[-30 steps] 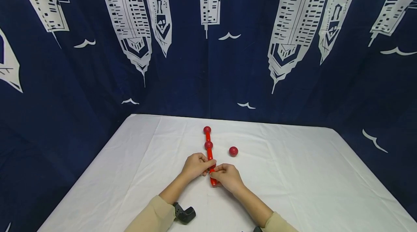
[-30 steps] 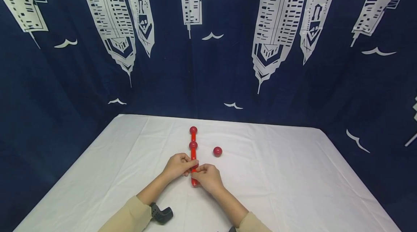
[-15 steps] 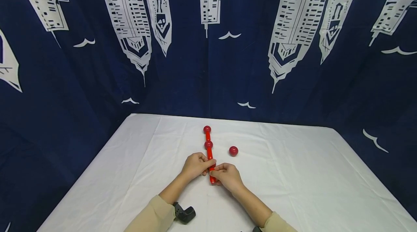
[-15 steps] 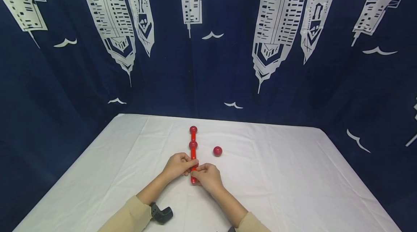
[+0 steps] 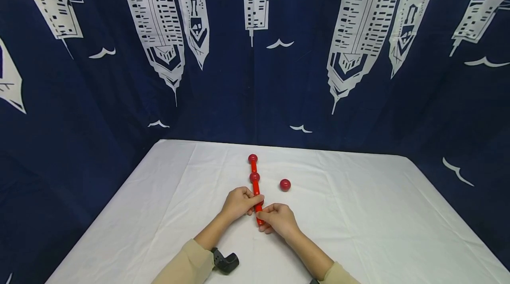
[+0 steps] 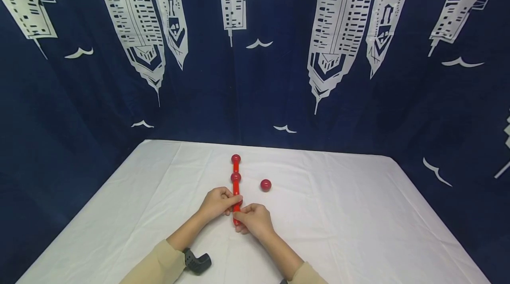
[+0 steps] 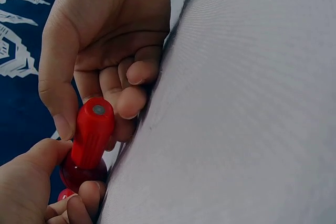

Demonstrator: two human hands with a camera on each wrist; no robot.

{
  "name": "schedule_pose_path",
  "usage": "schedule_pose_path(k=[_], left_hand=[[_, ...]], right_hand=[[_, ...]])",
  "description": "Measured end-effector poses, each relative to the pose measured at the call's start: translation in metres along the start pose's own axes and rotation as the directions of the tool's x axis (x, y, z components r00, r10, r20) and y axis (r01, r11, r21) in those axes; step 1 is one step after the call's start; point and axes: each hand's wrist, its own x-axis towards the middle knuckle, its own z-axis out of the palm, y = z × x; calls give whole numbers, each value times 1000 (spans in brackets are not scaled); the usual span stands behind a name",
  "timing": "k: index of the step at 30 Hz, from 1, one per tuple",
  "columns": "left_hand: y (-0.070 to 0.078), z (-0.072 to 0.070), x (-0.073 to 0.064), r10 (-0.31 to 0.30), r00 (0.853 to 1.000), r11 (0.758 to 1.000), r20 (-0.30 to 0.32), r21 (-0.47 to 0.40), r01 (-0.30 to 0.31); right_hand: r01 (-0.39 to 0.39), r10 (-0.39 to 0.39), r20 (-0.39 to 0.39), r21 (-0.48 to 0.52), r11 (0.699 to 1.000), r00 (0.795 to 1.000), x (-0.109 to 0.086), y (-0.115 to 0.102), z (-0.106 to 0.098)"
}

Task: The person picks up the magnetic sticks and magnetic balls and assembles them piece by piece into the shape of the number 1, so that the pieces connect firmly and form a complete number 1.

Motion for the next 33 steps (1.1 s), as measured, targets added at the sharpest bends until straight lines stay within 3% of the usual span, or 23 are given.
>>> schedule_pose_path(k=[11,23,33], left_hand=[[0,0,1,13,1000,1000,6,-10,-13],[0,-2,-3,20,999,998,49,63,-23],[3,-2,-5,53,989,992,141,106,-68]], right_hand=[[-41,36,126,41,998,991,0,5,-5],[-14,7,77,84,996,997,-1,8,-5],[-4,-1,48,96,995,999,-1,8,-4]])
